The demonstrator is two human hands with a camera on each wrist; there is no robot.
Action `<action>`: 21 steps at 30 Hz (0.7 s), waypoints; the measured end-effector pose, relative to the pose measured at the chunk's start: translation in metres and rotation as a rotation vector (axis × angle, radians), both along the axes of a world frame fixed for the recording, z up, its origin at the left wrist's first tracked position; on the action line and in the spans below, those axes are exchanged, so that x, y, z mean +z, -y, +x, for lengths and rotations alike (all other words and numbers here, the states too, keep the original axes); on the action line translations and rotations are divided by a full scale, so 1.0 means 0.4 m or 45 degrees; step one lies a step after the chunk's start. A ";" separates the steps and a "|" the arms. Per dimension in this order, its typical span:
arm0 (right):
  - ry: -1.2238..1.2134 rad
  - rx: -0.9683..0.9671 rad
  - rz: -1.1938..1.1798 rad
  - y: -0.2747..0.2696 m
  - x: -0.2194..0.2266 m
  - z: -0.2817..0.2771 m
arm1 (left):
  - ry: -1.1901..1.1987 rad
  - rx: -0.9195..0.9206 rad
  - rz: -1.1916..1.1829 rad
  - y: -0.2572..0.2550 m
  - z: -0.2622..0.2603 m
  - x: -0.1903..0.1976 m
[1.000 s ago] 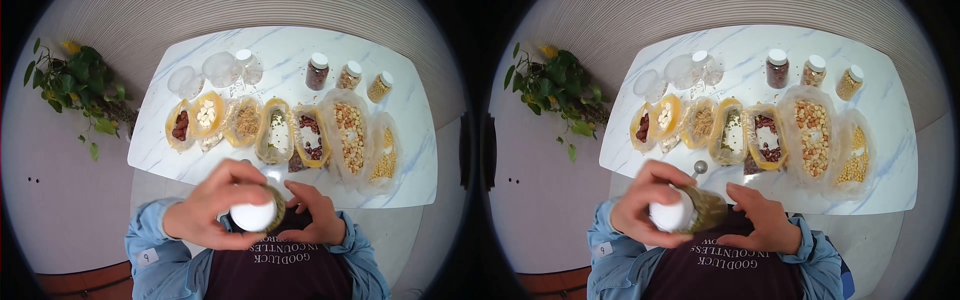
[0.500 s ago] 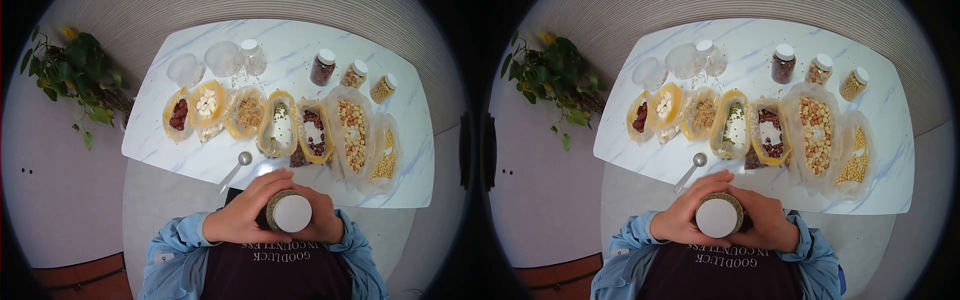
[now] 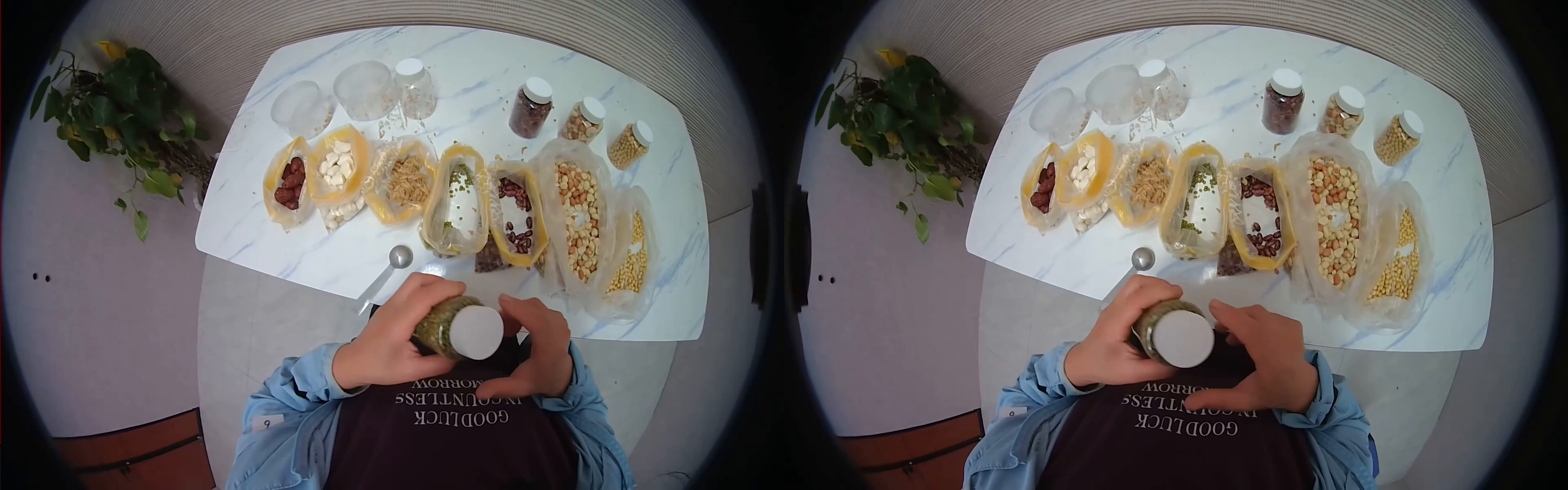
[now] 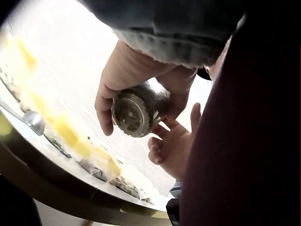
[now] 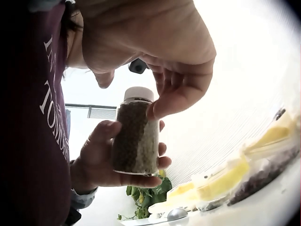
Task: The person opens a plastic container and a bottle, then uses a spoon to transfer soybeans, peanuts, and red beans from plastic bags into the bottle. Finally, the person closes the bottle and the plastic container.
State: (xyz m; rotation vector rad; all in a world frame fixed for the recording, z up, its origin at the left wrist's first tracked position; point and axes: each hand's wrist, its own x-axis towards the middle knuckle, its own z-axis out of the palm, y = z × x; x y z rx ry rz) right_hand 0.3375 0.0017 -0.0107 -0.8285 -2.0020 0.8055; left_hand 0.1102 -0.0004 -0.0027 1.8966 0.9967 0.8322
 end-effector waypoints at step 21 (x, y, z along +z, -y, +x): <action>0.155 0.102 0.374 -0.006 0.013 -0.018 | 0.063 -0.429 -0.368 0.011 0.009 -0.033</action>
